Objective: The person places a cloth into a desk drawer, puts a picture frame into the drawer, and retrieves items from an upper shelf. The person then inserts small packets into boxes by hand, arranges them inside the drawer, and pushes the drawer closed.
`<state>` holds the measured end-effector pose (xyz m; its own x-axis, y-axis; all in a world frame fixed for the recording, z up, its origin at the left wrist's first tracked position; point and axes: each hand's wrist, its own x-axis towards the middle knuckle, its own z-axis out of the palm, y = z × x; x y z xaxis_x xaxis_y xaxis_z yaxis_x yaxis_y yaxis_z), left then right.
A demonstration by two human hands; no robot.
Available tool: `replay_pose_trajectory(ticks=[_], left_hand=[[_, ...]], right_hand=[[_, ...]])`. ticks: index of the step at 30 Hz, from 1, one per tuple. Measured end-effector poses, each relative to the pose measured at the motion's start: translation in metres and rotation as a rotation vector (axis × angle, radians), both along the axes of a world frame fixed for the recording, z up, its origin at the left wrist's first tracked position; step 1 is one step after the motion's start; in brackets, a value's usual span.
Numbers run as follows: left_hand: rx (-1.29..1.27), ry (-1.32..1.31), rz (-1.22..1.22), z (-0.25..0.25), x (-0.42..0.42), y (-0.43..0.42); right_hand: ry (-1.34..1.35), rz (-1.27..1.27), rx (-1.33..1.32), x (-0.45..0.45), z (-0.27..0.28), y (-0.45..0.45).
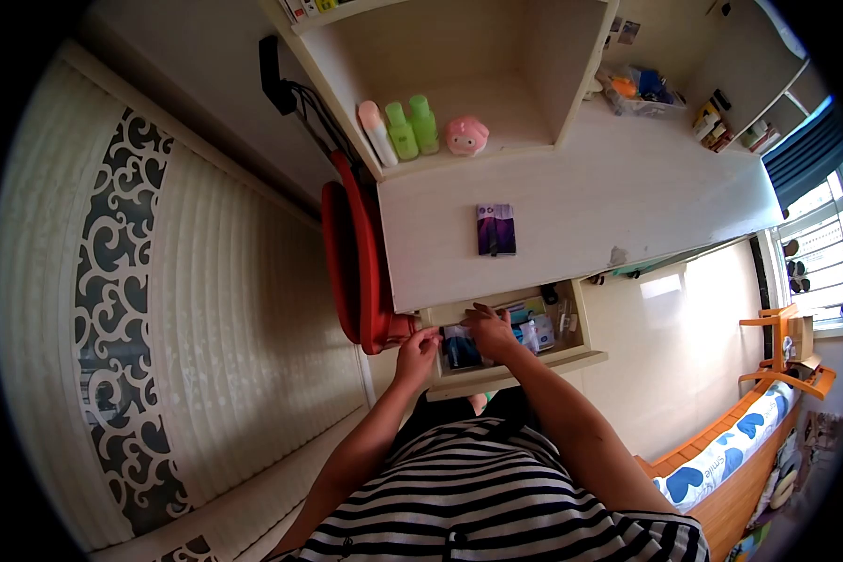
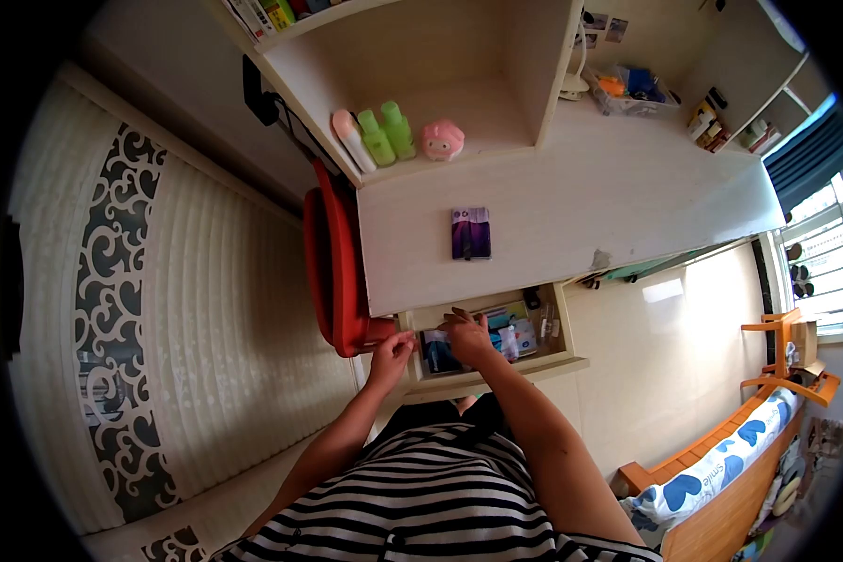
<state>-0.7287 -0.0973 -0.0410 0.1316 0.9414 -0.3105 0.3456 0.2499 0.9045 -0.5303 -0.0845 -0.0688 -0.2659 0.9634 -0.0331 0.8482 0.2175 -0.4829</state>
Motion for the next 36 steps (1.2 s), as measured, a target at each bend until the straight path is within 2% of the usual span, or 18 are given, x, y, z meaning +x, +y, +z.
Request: replay_pose_trajectory(ticks=[2, 3, 5, 6, 9, 14, 17, 19, 20, 22, 25, 32, 36], left_hand=[[0.006, -0.022, 0.009, 0.003, 0.005, 0.0], [0.009, -0.026, 0.005, 0.002, 0.006, 0.001], [0.013, -0.092, 0.009, -0.001, 0.01, 0.004], [0.016, -0.094, 0.005, -0.001, 0.012, 0.005], [0.033, -0.16, -0.012, 0.001, 0.02, 0.01], [0.03, -0.3, -0.04, 0.016, 0.03, 0.01], [0.029, -0.312, -0.045, 0.023, 0.031, 0.009], [0.026, -0.322, -0.031, 0.03, 0.031, 0.007], [0.02, -0.331, -0.019, 0.033, 0.03, 0.007], [0.032, -0.315, -0.013, 0.032, 0.025, 0.006], [0.044, -0.31, 0.009, 0.029, 0.02, 0.004], [0.052, -0.339, 0.049, 0.016, 0.015, -0.001], [0.036, -0.326, 0.044, 0.02, 0.017, 0.002]], right_hand=[[0.2, -0.091, -0.004, 0.01, 0.012, 0.001], [0.196, -0.095, 0.0, 0.015, 0.023, 0.0], [0.613, -0.281, -0.073, 0.024, 0.048, 0.001], [0.703, -0.305, 0.156, 0.024, 0.053, 0.004], [0.772, -0.384, 0.235, 0.033, 0.088, 0.017], [0.641, -0.438, 0.329, 0.045, 0.09, 0.066], [0.554, -0.518, 0.232, 0.049, 0.083, 0.087], [0.314, -0.598, 0.215, 0.05, 0.085, 0.093], [0.313, -0.591, 0.216, 0.051, 0.086, 0.095], [0.231, -0.66, 0.053, 0.05, 0.088, 0.099], [0.183, -0.661, 0.013, 0.051, 0.084, 0.105], [0.279, -0.634, 0.047, 0.049, 0.082, 0.107], [0.503, -0.599, 0.088, 0.048, 0.085, 0.097]])
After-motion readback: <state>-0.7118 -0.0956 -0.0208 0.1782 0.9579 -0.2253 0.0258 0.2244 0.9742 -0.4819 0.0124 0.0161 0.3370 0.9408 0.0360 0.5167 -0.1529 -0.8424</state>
